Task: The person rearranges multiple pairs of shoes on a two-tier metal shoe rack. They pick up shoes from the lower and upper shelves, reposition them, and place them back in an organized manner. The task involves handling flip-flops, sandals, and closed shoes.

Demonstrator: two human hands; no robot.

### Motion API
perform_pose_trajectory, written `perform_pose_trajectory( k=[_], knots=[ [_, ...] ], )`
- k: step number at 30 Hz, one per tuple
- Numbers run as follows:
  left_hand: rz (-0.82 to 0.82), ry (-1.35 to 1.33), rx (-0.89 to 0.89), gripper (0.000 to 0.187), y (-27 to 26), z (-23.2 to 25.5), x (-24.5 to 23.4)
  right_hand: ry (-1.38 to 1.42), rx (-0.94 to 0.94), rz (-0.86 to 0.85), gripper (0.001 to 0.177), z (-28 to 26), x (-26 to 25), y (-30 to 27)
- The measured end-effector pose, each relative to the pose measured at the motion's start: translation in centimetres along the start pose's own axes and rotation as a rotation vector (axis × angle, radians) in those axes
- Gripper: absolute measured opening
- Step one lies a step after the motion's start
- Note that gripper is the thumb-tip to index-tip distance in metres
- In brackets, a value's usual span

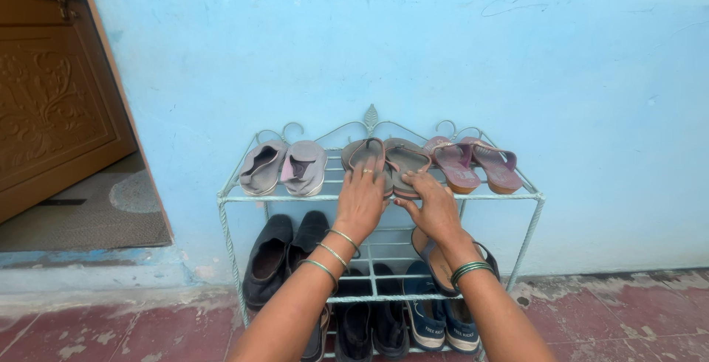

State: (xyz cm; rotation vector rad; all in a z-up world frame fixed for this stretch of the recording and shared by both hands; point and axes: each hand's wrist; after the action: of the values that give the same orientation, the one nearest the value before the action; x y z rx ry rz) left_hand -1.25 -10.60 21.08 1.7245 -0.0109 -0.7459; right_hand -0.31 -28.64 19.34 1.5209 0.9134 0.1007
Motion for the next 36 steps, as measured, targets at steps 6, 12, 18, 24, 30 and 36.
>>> perform_pose_trajectory(
  k=[6,12,18,24,30,36],
  knots=[
    [-0.181,0.036,-0.028,0.041,-0.1,-0.7,2.4,-0.011,0.014,-0.003,0.053,0.2,0.2,0.0],
    [-0.082,0.046,0.023,0.034,-0.6,-1.0,1.8,-0.03,0.039,-0.011,0.052,-0.4,0.0,-0.1],
    [-0.478,0.231,-0.038,0.059,2.0,1.7,0.4,0.057,-0.166,-0.083,0.052,1.3,-0.9,0.3],
    [-0.518,0.28,-0.053,0.075,3.6,3.5,1.3,-0.222,0.078,0.053,0.033,5.8,-5.0,2.2],
    [-0.484,0.165,-0.135,0.065,3.7,2.8,2.0,-0.302,0.2,-0.036,0.052,8.8,-4.6,2.2],
    [-0.427,0.127,-0.141,0.061,3.1,2.7,2.6,-0.348,0.216,-0.115,0.061,8.1,-4.4,1.1]
  ],
)
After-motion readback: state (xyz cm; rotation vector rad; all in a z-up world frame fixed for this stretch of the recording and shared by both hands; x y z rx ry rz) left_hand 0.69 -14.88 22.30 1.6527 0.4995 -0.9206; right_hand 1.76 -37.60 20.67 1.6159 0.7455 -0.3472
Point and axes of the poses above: each hand's wrist, its own y-axis towards the middle knuckle, its own x-axis out of the palm, z = x × y, and after that the axes turned 6 degrees about z, right-handed
